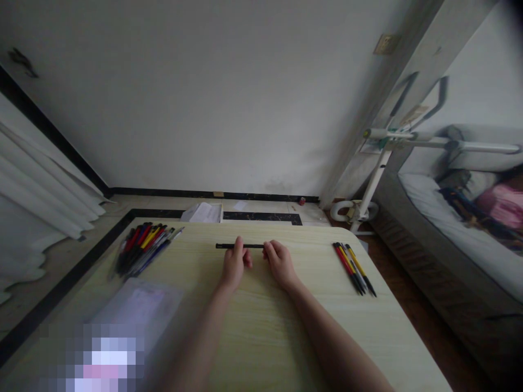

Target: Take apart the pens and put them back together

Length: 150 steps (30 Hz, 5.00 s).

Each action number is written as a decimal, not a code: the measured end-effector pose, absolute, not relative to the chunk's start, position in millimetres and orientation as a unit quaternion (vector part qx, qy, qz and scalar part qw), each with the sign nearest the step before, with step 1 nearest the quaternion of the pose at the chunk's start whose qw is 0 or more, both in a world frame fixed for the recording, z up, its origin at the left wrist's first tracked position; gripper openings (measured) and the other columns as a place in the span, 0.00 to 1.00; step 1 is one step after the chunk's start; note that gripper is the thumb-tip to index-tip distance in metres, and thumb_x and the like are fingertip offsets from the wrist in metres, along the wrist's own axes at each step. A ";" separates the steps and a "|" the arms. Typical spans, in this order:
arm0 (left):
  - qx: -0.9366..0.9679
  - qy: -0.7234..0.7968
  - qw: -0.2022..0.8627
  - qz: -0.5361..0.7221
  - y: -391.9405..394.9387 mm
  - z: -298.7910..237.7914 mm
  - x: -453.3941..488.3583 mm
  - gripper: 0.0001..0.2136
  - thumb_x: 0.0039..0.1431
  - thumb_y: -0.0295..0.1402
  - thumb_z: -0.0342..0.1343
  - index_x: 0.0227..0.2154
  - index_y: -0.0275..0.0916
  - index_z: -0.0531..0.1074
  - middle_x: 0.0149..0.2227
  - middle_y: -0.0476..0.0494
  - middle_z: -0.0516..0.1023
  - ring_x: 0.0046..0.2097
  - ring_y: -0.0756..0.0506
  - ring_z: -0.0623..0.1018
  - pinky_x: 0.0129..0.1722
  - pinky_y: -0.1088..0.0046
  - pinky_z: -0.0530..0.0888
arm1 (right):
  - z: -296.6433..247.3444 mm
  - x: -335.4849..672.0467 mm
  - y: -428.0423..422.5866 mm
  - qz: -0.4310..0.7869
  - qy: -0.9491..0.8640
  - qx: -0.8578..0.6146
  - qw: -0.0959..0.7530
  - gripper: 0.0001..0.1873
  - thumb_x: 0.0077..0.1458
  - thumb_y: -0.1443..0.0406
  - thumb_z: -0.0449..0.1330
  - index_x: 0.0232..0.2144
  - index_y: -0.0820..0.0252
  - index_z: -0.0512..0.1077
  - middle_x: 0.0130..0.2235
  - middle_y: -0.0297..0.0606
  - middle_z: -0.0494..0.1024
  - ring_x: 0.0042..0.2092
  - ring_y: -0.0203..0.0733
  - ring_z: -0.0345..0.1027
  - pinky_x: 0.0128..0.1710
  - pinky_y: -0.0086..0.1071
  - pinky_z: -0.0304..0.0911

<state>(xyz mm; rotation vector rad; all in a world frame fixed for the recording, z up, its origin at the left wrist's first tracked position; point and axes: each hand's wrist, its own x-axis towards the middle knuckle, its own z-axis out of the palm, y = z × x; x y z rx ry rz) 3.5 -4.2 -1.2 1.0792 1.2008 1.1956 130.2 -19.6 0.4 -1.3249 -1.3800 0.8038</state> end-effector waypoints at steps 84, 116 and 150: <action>0.458 0.502 0.532 0.505 -2.8 -6.1 2.3 0.25 0.52 0.51 0.38 0.10 0.39 0.58 0.11 0.47 0.62 0.16 0.51 0.64 0.18 0.75 0.61 | 0.0 128.3 -18.1 0.388 -0.521 -0.550 0.525 0.25 0.54 0.51 0.43 0.17 0.61 0.63 0.17 0.32 0.62 0.20 0.32 0.54 0.20 0.26 0.51; 0.472 0.503 0.530 0.494 -2.9 -7.7 0.3 0.25 0.53 0.50 0.38 0.10 0.38 0.59 0.12 0.48 0.63 0.17 0.51 0.65 0.20 0.75 0.63 | 2.9 130.6 -20.5 0.334 -0.576 -0.550 0.504 0.22 0.55 0.54 0.45 0.16 0.60 0.60 0.17 0.30 0.60 0.22 0.32 0.54 0.23 0.26 0.50; 0.462 0.494 0.537 0.504 -1.7 -10.5 0.9 0.24 0.53 0.50 0.38 0.11 0.38 0.59 0.12 0.49 0.63 0.16 0.52 0.65 0.19 0.75 0.62 | -1.9 129.7 -18.9 0.358 -0.546 -0.548 0.523 0.21 0.55 0.54 0.45 0.19 0.61 0.63 0.19 0.32 0.65 0.22 0.33 0.57 0.22 0.26 0.52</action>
